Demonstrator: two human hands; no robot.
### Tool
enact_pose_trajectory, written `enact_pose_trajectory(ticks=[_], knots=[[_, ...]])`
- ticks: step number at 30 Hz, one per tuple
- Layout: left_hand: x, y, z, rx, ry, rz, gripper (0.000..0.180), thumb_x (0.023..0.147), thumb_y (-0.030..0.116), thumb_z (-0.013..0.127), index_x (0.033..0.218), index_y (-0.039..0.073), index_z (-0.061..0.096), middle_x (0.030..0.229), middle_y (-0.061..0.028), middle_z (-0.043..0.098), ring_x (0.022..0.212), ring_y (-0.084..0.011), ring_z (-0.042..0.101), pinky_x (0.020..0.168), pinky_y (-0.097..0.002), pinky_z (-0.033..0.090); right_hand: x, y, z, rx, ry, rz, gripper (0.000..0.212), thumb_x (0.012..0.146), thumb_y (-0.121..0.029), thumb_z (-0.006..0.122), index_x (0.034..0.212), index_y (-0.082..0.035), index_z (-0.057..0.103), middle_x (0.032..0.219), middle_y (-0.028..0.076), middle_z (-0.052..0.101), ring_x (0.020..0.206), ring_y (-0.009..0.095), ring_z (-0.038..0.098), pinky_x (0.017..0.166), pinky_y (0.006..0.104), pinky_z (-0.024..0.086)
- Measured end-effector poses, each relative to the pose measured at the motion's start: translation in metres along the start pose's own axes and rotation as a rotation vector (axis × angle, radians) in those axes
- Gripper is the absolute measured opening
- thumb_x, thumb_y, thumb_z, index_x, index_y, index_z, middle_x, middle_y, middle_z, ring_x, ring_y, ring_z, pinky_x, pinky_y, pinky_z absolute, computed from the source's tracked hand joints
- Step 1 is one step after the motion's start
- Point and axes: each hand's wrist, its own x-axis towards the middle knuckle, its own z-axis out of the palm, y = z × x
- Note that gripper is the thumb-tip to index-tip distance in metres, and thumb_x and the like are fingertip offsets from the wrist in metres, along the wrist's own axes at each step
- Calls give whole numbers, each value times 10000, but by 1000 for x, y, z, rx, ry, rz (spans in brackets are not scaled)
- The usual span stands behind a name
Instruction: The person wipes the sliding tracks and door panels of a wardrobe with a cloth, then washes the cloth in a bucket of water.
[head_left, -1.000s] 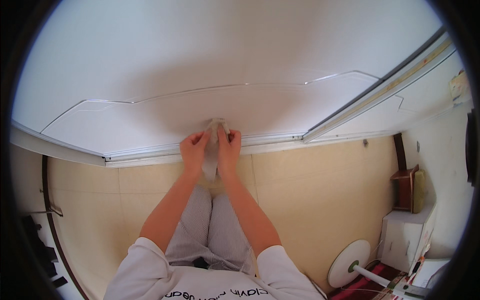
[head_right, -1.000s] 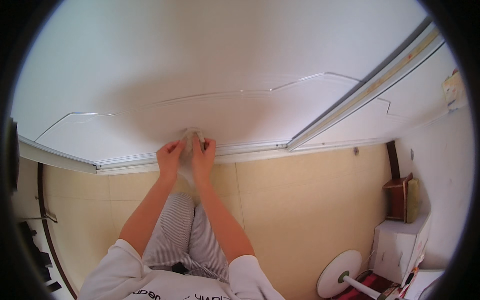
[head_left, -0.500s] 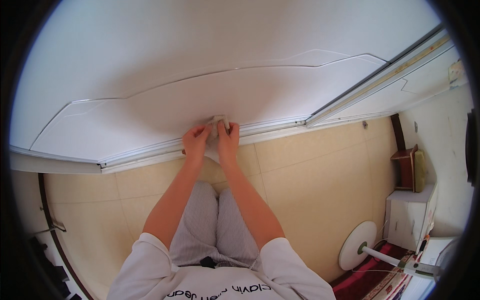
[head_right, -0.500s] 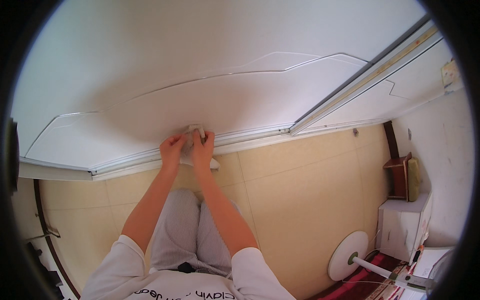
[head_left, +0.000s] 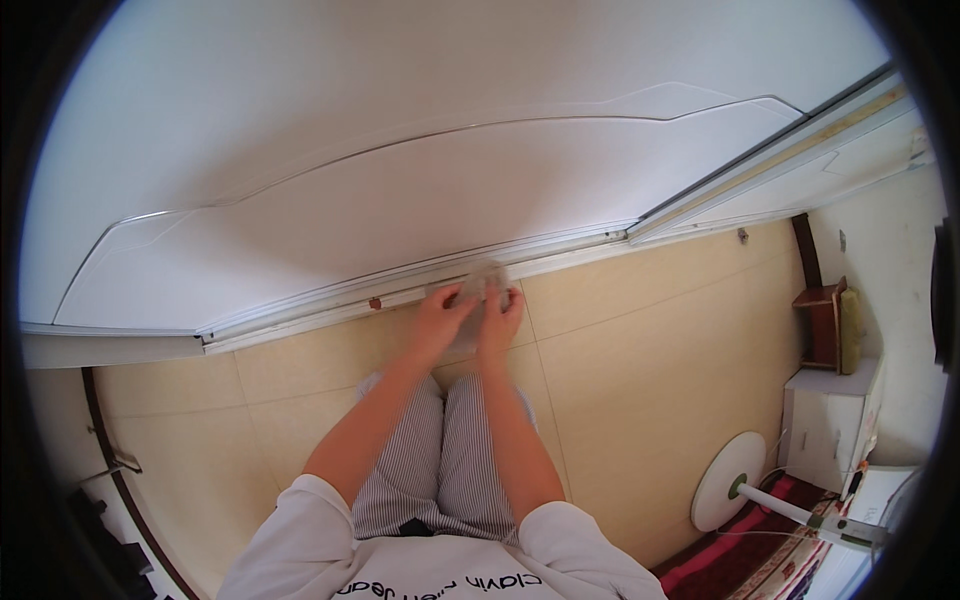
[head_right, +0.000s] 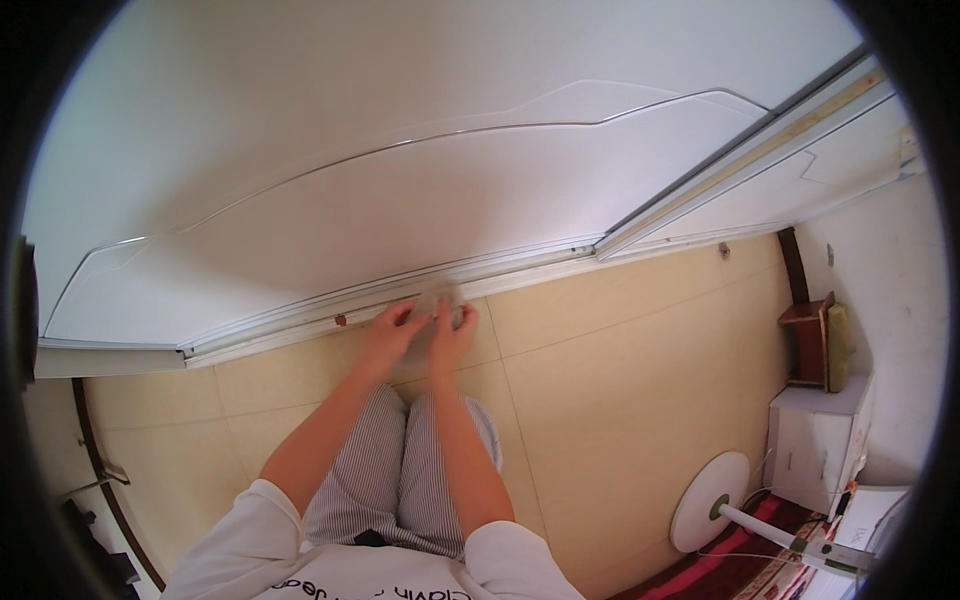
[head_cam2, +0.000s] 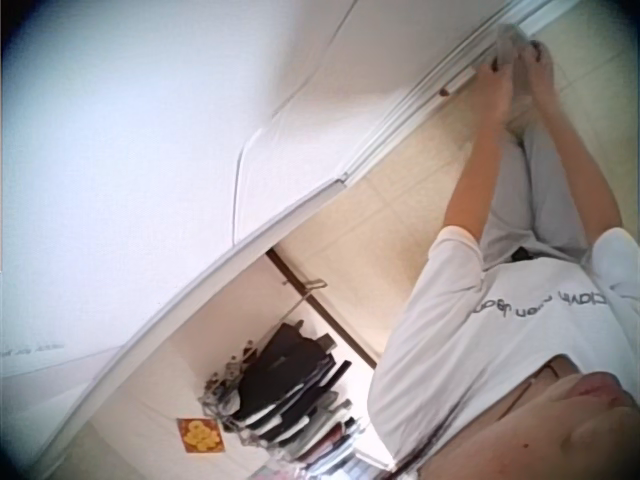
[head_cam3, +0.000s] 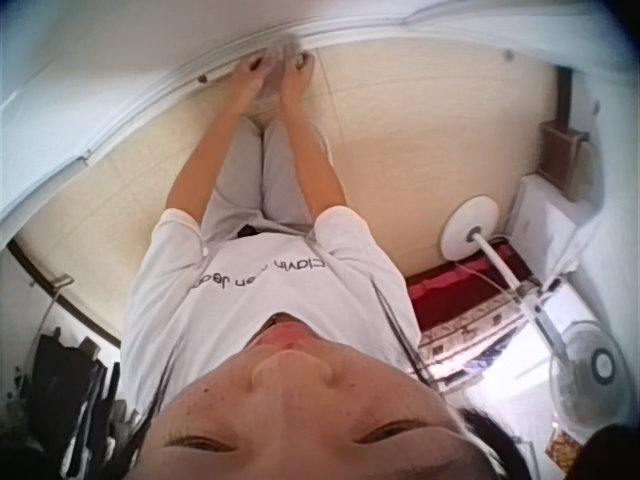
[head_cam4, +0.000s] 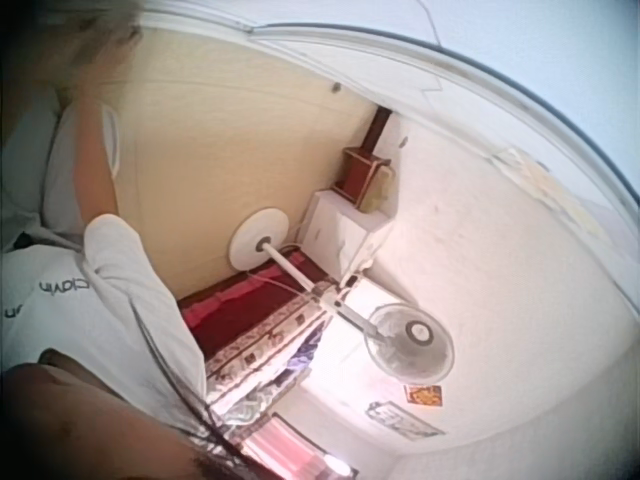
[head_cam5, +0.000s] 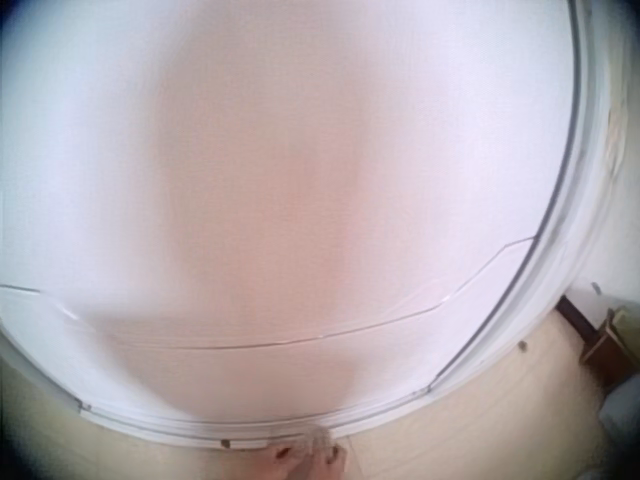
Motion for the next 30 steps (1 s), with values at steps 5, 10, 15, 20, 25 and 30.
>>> enact_pose_trajectory(ticks=[5,10,15,20,25,30], knots=[[21,11,47,60,-3,115,427,796,268,672,1083,-42,611,951,-139,658,843,-195,614,763,-299,468,45,-14,-5,185,173,6,325,834,-270,657,936,-2,505,926,72,537,821,125,480,719,258,426],[58,-6,72,-77,154,53,397,788,270,687,1017,-48,628,872,-94,634,783,-156,563,697,-275,442,71,-3,16,206,181,-10,257,817,-218,679,827,-26,509,758,30,530,682,101,470,588,252,418],[57,-17,68,-96,321,57,328,779,257,704,889,-44,633,818,-74,635,747,-135,545,702,-279,449,61,14,29,237,186,44,249,799,-197,689,773,-35,502,705,12,516,635,74,445,532,239,386],[50,4,69,-116,414,137,241,785,210,703,820,-16,628,751,-39,599,707,-112,514,660,-266,440,54,-23,31,185,145,4,256,791,-201,690,775,-22,507,701,23,513,656,101,435,578,268,396],[70,-17,69,-106,282,57,218,780,186,719,787,-17,639,699,1,574,636,-68,459,575,-234,375,71,9,29,238,180,-9,251,793,-180,684,757,-20,495,686,14,497,650,90,423,574,258,387],[55,15,54,-259,271,74,194,779,159,723,781,-21,649,668,22,558,601,-38,430,536,-203,337,59,-32,33,219,172,-91,257,787,-181,697,724,-36,494,676,-5,504,628,67,426,541,235,369]])
